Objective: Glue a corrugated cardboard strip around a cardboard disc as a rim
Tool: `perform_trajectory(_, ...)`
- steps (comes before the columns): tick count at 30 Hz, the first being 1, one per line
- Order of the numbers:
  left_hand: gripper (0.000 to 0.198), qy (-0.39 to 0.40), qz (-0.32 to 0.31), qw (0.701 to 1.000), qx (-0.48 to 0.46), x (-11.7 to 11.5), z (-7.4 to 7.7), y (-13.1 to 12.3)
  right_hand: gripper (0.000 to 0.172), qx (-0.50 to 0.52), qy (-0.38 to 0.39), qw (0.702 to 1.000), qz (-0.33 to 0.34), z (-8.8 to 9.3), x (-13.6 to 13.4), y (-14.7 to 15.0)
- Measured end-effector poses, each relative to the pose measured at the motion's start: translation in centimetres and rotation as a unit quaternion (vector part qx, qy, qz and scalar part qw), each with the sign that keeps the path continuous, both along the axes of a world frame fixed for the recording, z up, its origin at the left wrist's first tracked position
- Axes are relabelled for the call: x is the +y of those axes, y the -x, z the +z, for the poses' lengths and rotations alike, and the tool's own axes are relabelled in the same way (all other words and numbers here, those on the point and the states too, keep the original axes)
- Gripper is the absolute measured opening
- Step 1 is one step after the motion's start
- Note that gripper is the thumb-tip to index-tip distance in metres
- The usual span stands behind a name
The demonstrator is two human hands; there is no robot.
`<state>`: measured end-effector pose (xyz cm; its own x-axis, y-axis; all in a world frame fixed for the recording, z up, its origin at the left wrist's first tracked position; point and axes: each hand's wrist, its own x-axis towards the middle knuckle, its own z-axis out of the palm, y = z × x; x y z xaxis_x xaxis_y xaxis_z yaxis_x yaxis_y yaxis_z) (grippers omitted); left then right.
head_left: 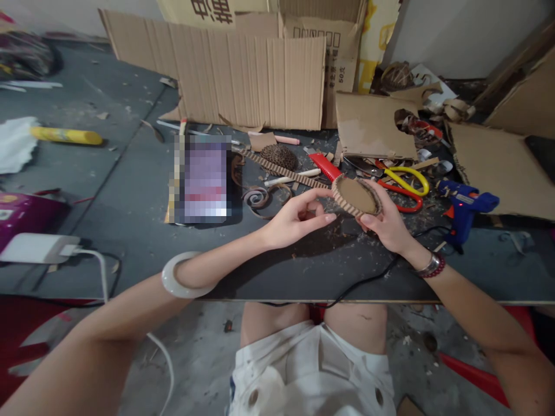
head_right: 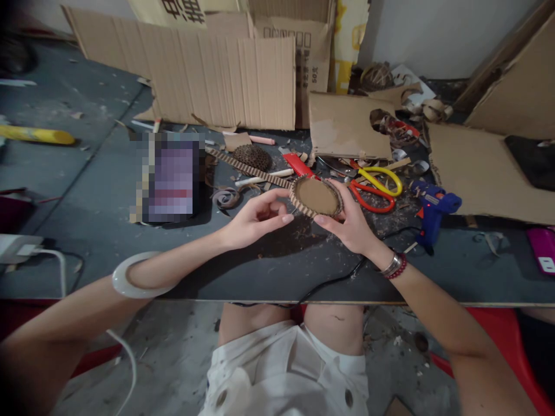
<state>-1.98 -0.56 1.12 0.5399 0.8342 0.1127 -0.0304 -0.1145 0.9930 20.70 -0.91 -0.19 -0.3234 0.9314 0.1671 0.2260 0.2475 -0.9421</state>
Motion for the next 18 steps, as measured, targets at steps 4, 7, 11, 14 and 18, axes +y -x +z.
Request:
perform_trajectory(4,0.032,0.044,0.01,0.999,-0.026,0.12,0.57,-0.07,0.073,-0.009,0.03,0.999,0.025,0.64,0.01,0.19)
perform_trajectory(7,0.032,0.06,0.026,0.998,-0.022,0.2,0.72,0.0,0.075,-0.023,0.029,0.999,0.019,0.84,-0.01,0.25)
perform_trajectory(11,0.033,0.07,0.03,0.997,-0.015,0.26,0.53,0.12,0.071,0.011,0.022,1.0,-0.004,0.59,-0.04,0.21)
perform_trajectory(14,0.027,0.02,0.002,0.999,0.037,0.01,0.45,0.13,0.065,0.087,0.052,0.995,-0.011,0.37,0.03,0.07)
perform_trajectory(18,0.018,-0.119,-0.172,0.968,0.139,-0.6,0.43,0.07,0.058,0.166,0.053,0.984,-0.017,0.5,0.44,-0.32)
